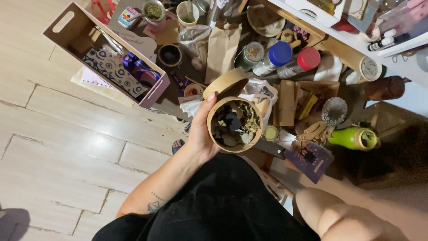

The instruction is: The person organizes various items on a cluttered table, including a small box, a wooden container, and a plastic bag. They open the wooden container to reveal dried contents, then move to a shelf to retrieve a plastic bag and a cardboard box with a QR code label.

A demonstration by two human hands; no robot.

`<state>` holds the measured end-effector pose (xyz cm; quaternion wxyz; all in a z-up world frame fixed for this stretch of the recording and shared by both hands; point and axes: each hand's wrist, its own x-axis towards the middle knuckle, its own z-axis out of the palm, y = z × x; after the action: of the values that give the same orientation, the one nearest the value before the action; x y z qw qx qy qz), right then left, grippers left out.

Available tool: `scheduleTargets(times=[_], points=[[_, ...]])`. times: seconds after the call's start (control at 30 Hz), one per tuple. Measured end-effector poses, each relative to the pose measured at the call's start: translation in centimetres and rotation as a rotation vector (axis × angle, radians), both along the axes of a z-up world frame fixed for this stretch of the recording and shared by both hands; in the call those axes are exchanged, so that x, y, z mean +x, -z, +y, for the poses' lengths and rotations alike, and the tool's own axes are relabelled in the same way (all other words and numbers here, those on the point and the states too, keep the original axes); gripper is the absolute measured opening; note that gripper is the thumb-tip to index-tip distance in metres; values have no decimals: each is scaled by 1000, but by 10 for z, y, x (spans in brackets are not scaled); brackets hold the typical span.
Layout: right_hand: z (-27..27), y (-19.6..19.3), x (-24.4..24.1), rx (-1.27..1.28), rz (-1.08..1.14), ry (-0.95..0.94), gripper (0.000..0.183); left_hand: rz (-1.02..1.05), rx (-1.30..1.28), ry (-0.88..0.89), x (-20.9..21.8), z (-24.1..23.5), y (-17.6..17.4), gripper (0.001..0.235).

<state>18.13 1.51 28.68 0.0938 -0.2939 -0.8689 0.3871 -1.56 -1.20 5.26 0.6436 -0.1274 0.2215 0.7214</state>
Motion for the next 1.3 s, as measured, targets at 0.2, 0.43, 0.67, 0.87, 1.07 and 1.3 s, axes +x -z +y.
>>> scheduleTargets(times=[0.2, 0.43, 0.67, 0.87, 1.07, 1.3], points=[[9, 77, -33, 584, 344, 97, 16, 6, 49, 34, -2, -4, 5, 51], [30, 113, -76, 706, 56, -15, 21, 6, 21, 89, 2, -5, 6, 50], [25, 133, -79, 855, -211, -152, 34, 44, 59, 46, 6, -5, 11, 43], [29, 137, -77, 850, -253, -166, 39, 47, 39, 20, 4, -6, 13, 40], [36, 128, -70, 525, 9, -74, 40, 29, 58, 37, 2, -4, 21, 45], [43, 124, -53, 364, 199, 116, 39, -30, 24, 126, 2, -2, 22, 66]])
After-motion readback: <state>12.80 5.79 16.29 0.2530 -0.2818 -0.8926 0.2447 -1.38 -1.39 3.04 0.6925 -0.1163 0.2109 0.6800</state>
